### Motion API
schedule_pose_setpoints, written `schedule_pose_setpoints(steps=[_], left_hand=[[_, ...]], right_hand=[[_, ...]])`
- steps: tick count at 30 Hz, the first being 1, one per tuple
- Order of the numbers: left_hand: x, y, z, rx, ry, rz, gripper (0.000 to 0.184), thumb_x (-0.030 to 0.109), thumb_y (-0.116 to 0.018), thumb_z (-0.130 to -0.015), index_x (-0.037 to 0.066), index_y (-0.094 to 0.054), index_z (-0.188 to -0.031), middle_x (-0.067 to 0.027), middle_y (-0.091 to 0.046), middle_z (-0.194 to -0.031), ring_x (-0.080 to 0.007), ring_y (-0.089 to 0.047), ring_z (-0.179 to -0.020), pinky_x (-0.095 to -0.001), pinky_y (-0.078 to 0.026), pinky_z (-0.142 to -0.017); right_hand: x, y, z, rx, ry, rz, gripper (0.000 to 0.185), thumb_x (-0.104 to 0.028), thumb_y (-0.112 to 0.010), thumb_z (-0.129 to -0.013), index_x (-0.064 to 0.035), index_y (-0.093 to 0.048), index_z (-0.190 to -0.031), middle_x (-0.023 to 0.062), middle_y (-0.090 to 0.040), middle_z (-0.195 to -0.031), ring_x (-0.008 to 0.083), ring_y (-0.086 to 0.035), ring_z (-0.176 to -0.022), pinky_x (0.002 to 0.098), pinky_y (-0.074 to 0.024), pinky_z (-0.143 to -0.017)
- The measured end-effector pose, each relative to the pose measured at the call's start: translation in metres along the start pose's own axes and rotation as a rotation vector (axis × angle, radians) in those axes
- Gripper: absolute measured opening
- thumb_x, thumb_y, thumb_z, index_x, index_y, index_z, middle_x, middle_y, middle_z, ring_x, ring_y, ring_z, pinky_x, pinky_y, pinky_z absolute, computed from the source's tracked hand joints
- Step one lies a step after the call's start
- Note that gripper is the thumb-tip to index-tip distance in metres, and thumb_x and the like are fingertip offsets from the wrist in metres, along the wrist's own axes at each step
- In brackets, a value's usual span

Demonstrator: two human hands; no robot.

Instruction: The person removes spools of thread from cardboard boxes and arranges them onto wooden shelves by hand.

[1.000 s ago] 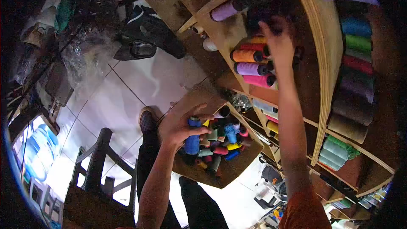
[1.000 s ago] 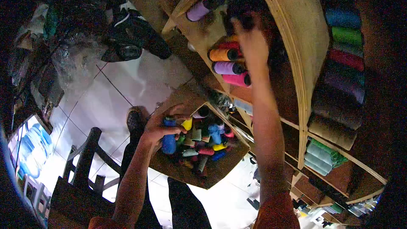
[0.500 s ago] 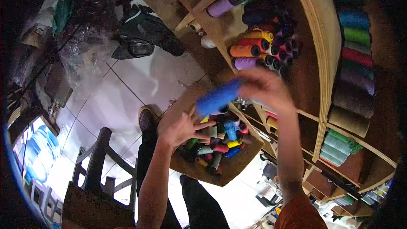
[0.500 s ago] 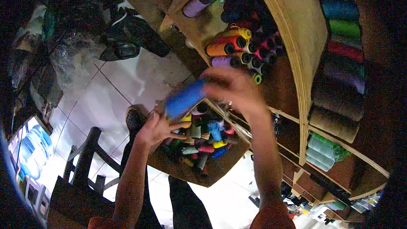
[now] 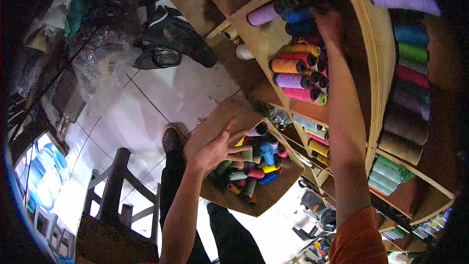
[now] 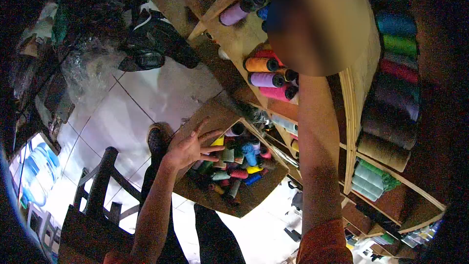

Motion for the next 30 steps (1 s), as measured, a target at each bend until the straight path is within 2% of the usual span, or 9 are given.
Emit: schedule_pose_setpoints(steps=[9,12,16,17,19,21,25,27,30], left_hand=[[-0.007,0.017,0.010,-0.002,0.013,-0.012,0.079,0.057,-0.046,-0.084,0.026,-0.006,-0.143,-0.0156,-0.024,-0.144,-0.0429,-0.038,-0.122,-0.0593,-0.035,-0.094],[-0.017,0.008,0.015,0.000,0.011,0.051,0.072,0.050,-0.046,-0.088,0.020,-0.011,-0.143,-0.0175,-0.027,-0.142,-0.0414,-0.041,-0.119,-0.0556,-0.037,-0.094],[-0.045,0.019,0.017,0.032,0.085,-0.153,0.066,0.047,-0.048,-0.088,0.011,-0.024,-0.139,-0.0179,-0.044,-0.129,-0.0336,-0.053,-0.109,-0.0466,-0.042,-0.092],[-0.049,0.018,0.017,0.028,0.083,-0.150,0.060,0.043,-0.049,-0.088,0.009,-0.033,-0.134,-0.0172,-0.049,-0.124,-0.0293,-0.055,-0.106,-0.0429,-0.045,-0.089],[-0.061,0.021,0.015,0.077,0.095,-0.324,0.050,0.037,-0.049,-0.090,0.007,-0.040,-0.128,-0.0143,-0.055,-0.117,-0.0246,-0.057,-0.103,-0.0393,-0.046,-0.086],[-0.078,0.024,0.016,0.203,0.149,-0.662,0.043,0.030,-0.051,-0.089,0.005,-0.045,-0.123,-0.0149,-0.057,-0.113,-0.0255,-0.058,-0.102,-0.0386,-0.047,-0.085],[-0.119,0.047,0.019,0.350,-0.050,-1.456,0.036,0.021,-0.054,-0.086,0.002,-0.049,-0.116,-0.0176,-0.058,-0.109,-0.0301,-0.058,-0.101,-0.0385,-0.047,-0.084],[-0.136,0.058,0.017,0.496,-0.064,-1.714,0.042,0.022,-0.059,-0.081,0.001,-0.048,-0.115,-0.0220,-0.056,-0.109,-0.0356,-0.056,-0.102,-0.0397,-0.046,-0.086],[-0.154,0.076,0.000,0.720,0.081,-1.765,0.060,0.028,-0.064,-0.077,0.000,-0.039,-0.124,-0.0240,-0.050,-0.117,-0.0358,-0.051,-0.108,-0.0412,-0.043,-0.090]], right_hand=[[-0.029,-0.004,0.004,0.005,0.110,0.058,0.052,-0.049,-0.067,-0.071,-0.0065,-0.064,-0.102,0.0171,-0.063,-0.102,0.0337,-0.062,-0.089,0.0410,-0.0470,-0.084],[0.017,-0.035,-0.021,-0.302,-0.166,0.128,0.057,-0.052,-0.066,-0.071,-0.0056,-0.063,-0.104,0.0185,-0.061,-0.106,0.0339,-0.059,-0.097,0.0425,-0.0449,-0.088],[-0.007,0.004,0.019,0.144,-0.052,-0.094,0.060,-0.053,-0.066,-0.070,-0.0034,-0.062,-0.103,0.0200,-0.060,-0.108,0.0348,-0.057,-0.100,0.0435,-0.0441,-0.089],[-0.017,0.028,0.034,0.210,-0.008,-0.111,0.050,-0.043,-0.067,-0.074,-0.0015,-0.062,-0.102,0.0166,-0.064,-0.100,0.0290,-0.062,-0.091,0.0377,-0.0483,-0.082],[-0.072,0.107,0.115,-0.044,-0.426,-0.588,0.058,-0.039,-0.064,-0.080,-0.0057,-0.034,-0.044,0.0038,-0.033,-0.041,0.0152,-0.035,-0.033,0.0337,-0.0326,-0.037],[-0.036,0.099,0.175,-0.197,-0.230,-0.886,0.038,-0.031,-0.066,-0.079,-0.0008,-0.062,-0.101,0.0095,-0.066,-0.089,0.0172,-0.063,-0.079,0.0283,-0.0492,-0.072],[-0.046,0.089,0.367,-1.211,-0.591,-1.248,0.031,-0.033,-0.068,-0.078,-0.0070,-0.064,-0.096,-0.0018,-0.061,-0.074,0.0060,-0.053,-0.063,0.0218,-0.0433,-0.057],[-0.025,0.058,0.445,-1.321,-0.549,-1.035,0.038,-0.032,-0.068,-0.078,-0.0013,-0.062,-0.100,0.0075,-0.065,-0.087,0.0134,-0.060,-0.075,0.0275,-0.0484,-0.068],[0.035,-0.019,0.557,-0.777,-0.420,-0.444,0.049,-0.037,-0.069,-0.074,-0.0022,-0.055,-0.106,0.0153,-0.060,-0.101,0.0301,-0.059,-0.088,0.0394,-0.0493,-0.075]])
Point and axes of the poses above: each hand's wrist, its own z-axis away from the middle knuckle, its own y-axis out of the back of the hand, x = y × z, the point moved 6 cm from there along -z, towards the middle knuckle
